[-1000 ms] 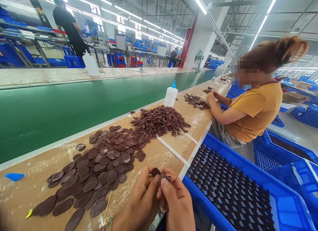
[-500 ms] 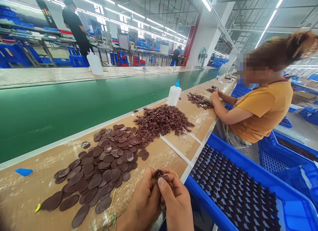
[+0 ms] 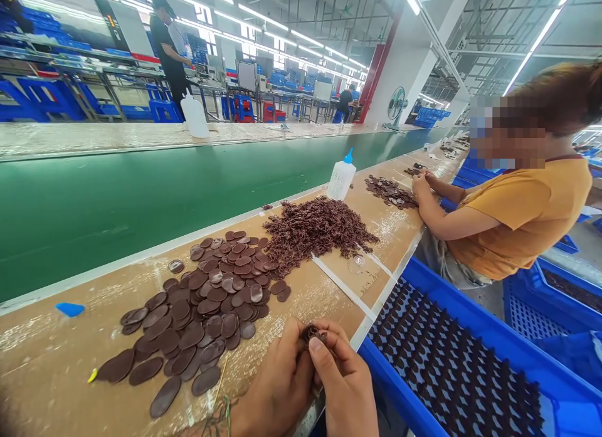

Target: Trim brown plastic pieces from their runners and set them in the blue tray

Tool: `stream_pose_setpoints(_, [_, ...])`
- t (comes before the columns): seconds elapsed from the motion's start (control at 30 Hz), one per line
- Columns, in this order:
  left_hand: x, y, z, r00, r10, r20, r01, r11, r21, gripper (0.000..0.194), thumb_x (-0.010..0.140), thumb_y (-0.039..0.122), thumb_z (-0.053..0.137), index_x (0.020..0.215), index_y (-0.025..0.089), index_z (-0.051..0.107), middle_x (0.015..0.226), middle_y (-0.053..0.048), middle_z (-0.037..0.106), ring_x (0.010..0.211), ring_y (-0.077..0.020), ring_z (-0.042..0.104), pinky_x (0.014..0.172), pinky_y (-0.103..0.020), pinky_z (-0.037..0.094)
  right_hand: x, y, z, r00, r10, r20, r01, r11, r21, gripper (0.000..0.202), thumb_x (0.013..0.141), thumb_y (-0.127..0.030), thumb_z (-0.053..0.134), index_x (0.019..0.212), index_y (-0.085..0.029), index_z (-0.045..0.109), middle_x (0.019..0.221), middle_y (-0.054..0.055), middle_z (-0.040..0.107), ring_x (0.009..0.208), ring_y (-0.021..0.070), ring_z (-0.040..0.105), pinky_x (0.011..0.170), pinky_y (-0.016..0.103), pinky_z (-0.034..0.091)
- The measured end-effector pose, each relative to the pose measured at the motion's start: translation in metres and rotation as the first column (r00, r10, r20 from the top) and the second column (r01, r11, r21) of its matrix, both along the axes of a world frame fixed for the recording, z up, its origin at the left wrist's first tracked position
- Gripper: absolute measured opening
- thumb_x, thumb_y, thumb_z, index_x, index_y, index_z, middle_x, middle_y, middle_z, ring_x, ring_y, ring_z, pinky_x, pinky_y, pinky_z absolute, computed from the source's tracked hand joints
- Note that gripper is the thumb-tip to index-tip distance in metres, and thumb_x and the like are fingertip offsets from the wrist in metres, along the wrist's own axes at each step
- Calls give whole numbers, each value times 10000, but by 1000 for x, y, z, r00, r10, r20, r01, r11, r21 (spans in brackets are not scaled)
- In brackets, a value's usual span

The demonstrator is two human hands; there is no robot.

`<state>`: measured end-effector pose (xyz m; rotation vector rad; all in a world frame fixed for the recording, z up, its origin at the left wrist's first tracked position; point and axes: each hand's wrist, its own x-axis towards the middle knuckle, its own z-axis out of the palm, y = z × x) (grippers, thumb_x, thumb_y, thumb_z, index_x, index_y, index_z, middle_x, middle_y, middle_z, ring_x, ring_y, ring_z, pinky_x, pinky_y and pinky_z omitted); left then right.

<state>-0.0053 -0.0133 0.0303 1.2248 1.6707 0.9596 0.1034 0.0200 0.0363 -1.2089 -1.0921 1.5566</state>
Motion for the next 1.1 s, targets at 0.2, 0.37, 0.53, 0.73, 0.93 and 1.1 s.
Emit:
stream_pose_setpoints(0.2, [0,-2,-4,999,-18,-39,18,1000,7,307,959,419,247,1029,198,448,873,-109,602,802,-270,565,685,-360,347,8,3,-2,990,134,41,-135,991,19,322,792,-448,759,1023,-225,774,1104,52,648,748,142,559,602,215,457])
stream_pose_setpoints(0.37, [1,-3,-6,998,-9,-59,10,1000,23,284,962,403,249,1021,207,446,868,-112,611,795,-272,568,667,-347,330,9,6,2,979,194,65,-194,981,2,293,797,-462,756,952,-215,781,1051,21,607,632,74,479,558,184,407])
stream_pose_setpoints(0.53, [1,-3,0,998,-25,-63,31,996,83,251,972,385,239,941,224,429,774,-78,618,706,-249,556,608,-333,290,12,6,2,980,199,27,-196,978,-72,321,790,-479,758,943,-198,767,789,-11,557,547,61,398,514,188,333])
stream_pose_setpoints(0.73, [0,-6,2,986,-36,-163,54,992,111,242,958,343,246,911,229,454,741,-74,609,665,-247,538,584,-337,275,12,5,2,983,178,-34,-181,978,-106,362,753,-474,788,955,-176,750,669,-33,489,540,68,372,515,184,327])
stream_pose_setpoints(0.93, [-1,-4,4,984,-31,-174,67,976,207,195,940,285,287,947,224,471,713,-48,629,661,-234,563,591,-324,326,10,4,4,975,153,-159,-184,962,-201,364,714,-443,829,951,-181,743,601,-40,496,503,74,387,484,188,338])
stream_pose_setpoints(1.1, [2,-7,0,961,-31,-273,88,976,197,244,923,274,305,1025,206,516,836,-74,671,742,-245,607,649,-331,408,8,3,3,956,130,-264,-190,957,-217,327,690,-415,847,883,-176,735,578,-37,511,456,76,378,422,194,311])
